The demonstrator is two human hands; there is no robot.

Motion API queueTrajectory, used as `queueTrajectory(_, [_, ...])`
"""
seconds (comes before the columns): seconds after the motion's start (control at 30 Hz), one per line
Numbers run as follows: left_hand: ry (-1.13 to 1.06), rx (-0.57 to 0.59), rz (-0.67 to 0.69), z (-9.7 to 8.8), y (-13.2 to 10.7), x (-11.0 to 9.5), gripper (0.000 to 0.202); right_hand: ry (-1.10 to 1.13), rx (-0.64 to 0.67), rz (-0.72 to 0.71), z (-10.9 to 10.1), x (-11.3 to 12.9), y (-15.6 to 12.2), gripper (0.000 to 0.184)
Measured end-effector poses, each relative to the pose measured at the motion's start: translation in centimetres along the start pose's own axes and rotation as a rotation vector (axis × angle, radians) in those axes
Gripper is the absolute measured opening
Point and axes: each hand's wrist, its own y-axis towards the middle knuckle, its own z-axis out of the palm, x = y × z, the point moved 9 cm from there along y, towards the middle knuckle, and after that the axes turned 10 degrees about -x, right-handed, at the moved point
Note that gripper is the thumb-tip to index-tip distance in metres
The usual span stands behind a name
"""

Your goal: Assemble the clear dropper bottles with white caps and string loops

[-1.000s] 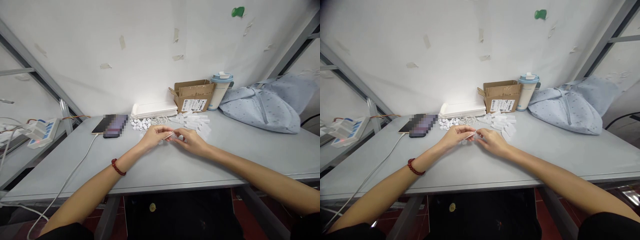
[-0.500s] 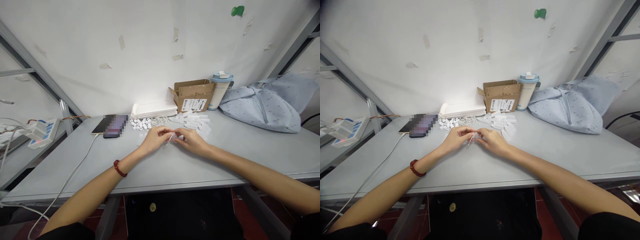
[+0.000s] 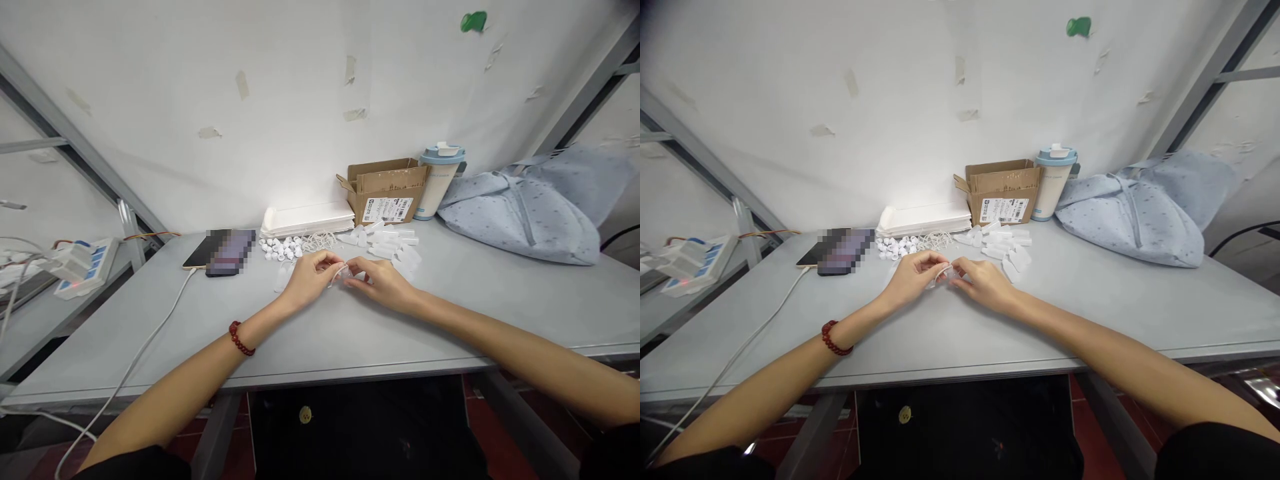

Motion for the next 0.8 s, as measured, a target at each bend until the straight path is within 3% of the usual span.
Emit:
queueTrajectory(0.43, [0.369, 0.006, 0.454, 0.7, -1.5, -3.0, 0.014, 0.041, -0.005, 0.014, -0.1, 0.0, 0.0, 0.020])
queueTrajectory(0.8, [0.399, 0.018, 0.409, 0.6, -1.2, -2.4, 0.016, 0.040, -0.014, 0.024, -0.1, -0.2, 0.1, 0.022])
